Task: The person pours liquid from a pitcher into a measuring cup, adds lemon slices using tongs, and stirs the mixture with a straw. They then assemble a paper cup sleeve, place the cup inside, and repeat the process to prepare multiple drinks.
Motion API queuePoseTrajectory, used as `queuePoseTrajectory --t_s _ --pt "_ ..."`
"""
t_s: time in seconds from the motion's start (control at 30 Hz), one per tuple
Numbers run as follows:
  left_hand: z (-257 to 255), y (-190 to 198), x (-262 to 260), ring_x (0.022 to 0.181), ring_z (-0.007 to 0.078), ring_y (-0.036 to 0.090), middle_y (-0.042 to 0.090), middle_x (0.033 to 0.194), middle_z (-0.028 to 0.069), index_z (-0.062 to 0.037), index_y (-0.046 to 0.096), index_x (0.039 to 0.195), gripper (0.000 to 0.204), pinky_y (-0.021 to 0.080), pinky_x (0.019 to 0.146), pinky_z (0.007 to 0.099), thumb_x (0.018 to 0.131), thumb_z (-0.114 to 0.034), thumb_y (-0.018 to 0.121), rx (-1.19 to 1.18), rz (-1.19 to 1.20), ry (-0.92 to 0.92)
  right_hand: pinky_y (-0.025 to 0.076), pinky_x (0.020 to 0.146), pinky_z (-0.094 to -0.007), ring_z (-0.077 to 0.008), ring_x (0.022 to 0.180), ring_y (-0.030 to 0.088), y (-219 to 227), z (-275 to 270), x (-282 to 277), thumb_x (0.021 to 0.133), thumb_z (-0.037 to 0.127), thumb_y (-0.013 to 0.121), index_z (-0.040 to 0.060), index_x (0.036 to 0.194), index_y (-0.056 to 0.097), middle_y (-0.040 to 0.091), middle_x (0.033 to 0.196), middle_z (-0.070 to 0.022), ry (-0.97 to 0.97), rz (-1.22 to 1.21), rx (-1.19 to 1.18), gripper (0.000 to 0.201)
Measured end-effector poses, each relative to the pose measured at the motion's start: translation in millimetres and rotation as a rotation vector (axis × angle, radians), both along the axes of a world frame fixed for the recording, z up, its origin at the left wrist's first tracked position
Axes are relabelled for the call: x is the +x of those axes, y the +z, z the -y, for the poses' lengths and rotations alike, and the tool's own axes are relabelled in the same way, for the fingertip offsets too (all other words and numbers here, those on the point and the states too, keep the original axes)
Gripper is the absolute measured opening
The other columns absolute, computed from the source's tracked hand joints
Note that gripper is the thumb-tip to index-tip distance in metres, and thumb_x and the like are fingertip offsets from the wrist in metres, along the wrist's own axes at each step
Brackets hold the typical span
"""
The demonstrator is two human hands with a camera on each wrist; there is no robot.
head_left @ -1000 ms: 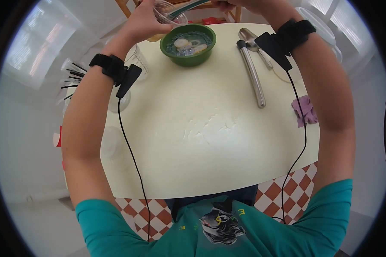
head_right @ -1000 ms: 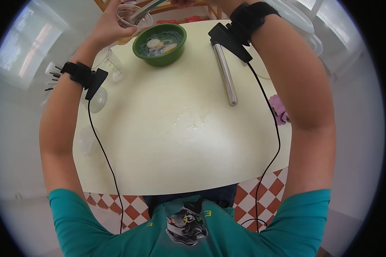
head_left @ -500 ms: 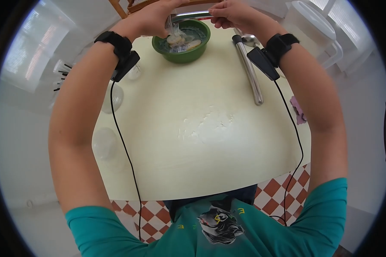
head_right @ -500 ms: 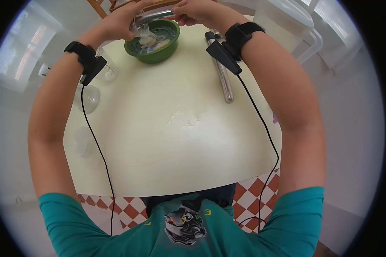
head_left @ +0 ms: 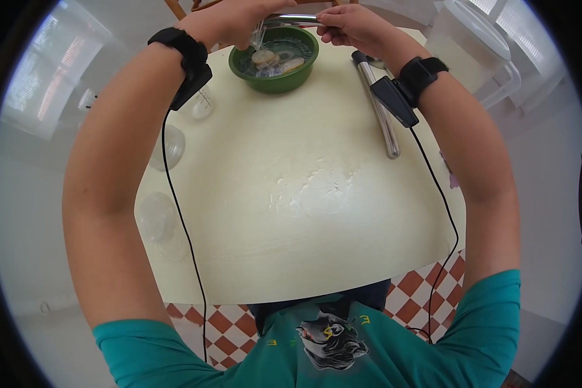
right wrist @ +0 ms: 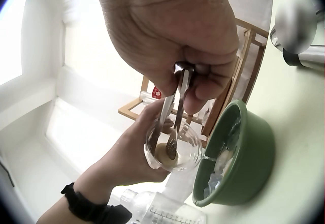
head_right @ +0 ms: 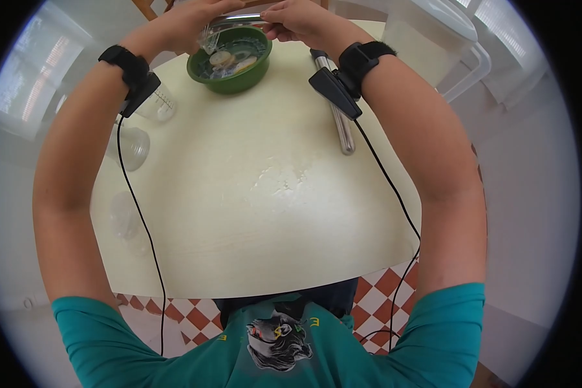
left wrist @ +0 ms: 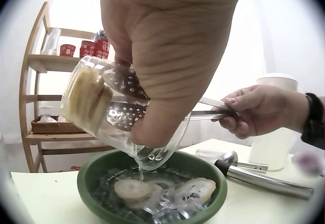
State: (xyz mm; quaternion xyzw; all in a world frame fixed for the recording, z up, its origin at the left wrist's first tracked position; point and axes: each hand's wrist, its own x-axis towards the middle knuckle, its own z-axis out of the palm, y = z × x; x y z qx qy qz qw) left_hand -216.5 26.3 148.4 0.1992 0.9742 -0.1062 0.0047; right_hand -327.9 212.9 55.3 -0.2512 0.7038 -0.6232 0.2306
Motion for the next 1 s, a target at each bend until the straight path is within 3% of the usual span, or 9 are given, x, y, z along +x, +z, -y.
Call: queuePoseTrajectory --t_s 0.5,0.67,0.8,0.87,0.97,1.0 --pt "-0.4 -8.2 5.6 0.124 0.0352 0.046 0.045 0.134 0.0185 -0.0117 0.034 0.142 0.089 0.041 0.104 0.0387 0.063 0.004 0.072 0.003 -0.007 0.092 0.048 0.057 -0.0251 -0.0135 0.064 0.061 10.1 -0.2 10.7 0.094 0.019 0.057 0.0005 0.084 0.066 0.063 0.072 -0.0061 -0.094 -0.118 0.088 0.023" --pt "14.6 -20.6 12.5 0.128 0.0349 0.043 0.043 0.138 0.0195 -0.0097 0.034 0.143 0.094 0.04 0.105 0.0371 0.059 0.0 0.075 0.242 -0.148 -0.049 0.048 0.055 -0.0251 -0.0142 0.063 0.062 21.1 -1.6 15.5 0.093 0.017 0.059 0.0002 0.082 0.067 0.064 0.072 -0.0071 -0.128 -0.18 0.139 0.022" --pt "32.7 -44.8 -2.9 0.124 0.0355 0.045 0.048 0.132 0.0195 -0.0069 0.035 0.142 0.091 0.041 0.103 0.0379 0.06 -0.002 0.075 0.334 -0.234 -0.033 0.047 0.052 -0.0249 -0.0148 0.06 0.061 36.3 1.0 21.4 0.089 0.017 0.06 0.0003 0.078 0.067 0.064 0.068 -0.0081 -0.1 -0.197 0.182 0.021" --pt "34.0 -51.6 -2.6 0.115 0.0281 0.054 0.054 0.124 0.0137 -0.0182 0.029 0.145 0.098 0.048 0.094 0.0352 0.06 0.001 0.073 0.379 -0.134 0.038 0.046 0.051 -0.0245 -0.0148 0.059 0.061 40.6 4.0 21.1 0.088 0.016 0.061 0.0002 0.076 0.067 0.064 0.066 -0.0083 -0.093 -0.202 0.197 0.021" --pt "32.1 -51.2 -3.6 0.111 0.0302 0.056 0.054 0.124 0.0138 -0.0206 0.034 0.142 0.097 0.051 0.091 0.0365 0.056 0.002 0.073 0.222 -0.204 -0.023 0.047 0.052 -0.0255 -0.0163 0.059 0.062 37.3 8.2 14.5 0.087 0.018 0.062 0.0006 0.079 0.068 0.065 0.069 -0.0093 -0.061 -0.252 0.248 0.02" --pt "31.4 -49.3 -3.8 0.111 0.0302 0.056 0.054 0.124 0.0138 -0.0206 0.034 0.142 0.097 0.051 0.091 0.0365 0.056 0.002 0.073 0.222 -0.207 -0.02 0.043 0.054 -0.0221 -0.012 0.06 0.057 34.7 8.0 14.3 0.087 0.021 0.065 0.0012 0.092 0.067 0.062 0.07 -0.0048 -0.019 -0.219 0.253 0.021"
